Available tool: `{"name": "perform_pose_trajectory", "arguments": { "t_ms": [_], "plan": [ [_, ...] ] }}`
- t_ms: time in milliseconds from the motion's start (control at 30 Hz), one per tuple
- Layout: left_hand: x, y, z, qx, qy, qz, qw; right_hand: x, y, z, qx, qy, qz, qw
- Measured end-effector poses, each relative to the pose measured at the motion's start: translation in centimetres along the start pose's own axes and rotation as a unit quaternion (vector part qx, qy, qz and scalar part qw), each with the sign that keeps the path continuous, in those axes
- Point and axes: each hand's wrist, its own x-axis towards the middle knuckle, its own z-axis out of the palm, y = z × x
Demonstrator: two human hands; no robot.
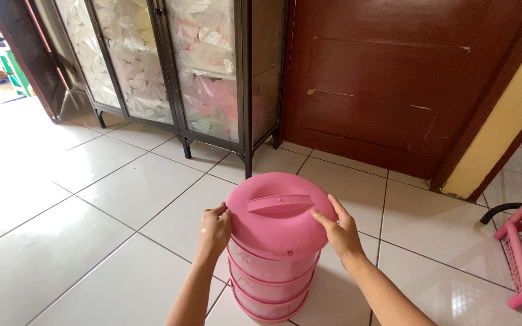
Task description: The person assembles a pink multi-tiered storage container by hand. They stack the circular tiers, attach the side walls, and place the lid on top. The completed unit is then moved and placed on a cabinet.
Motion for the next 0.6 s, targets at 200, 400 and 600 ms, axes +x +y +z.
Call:
{"name": "perform_pose_trajectory", "arguments": {
  "t_ms": [200, 400, 600],
  "plan": [
    [0.0, 4.0, -3.4, -0.308, -0.111, -0.185, 0.926, 1.0, 0.2, -1.9, 0.12, -0.014, 0.003, 0.993],
    [-1.1, 6.4, -5.4, -0.422, -0.18, -0.218, 0.861, 1.7, -1.7, -4.0, 0.278, -0.063, 0.015, 0.958],
    [-1.6, 6.8, -5.7, -0.416, -0.267, -0.209, 0.844, 0.9, -3.2, -5.5, 0.289, -0.128, 0.043, 0.948]
  ]
}}
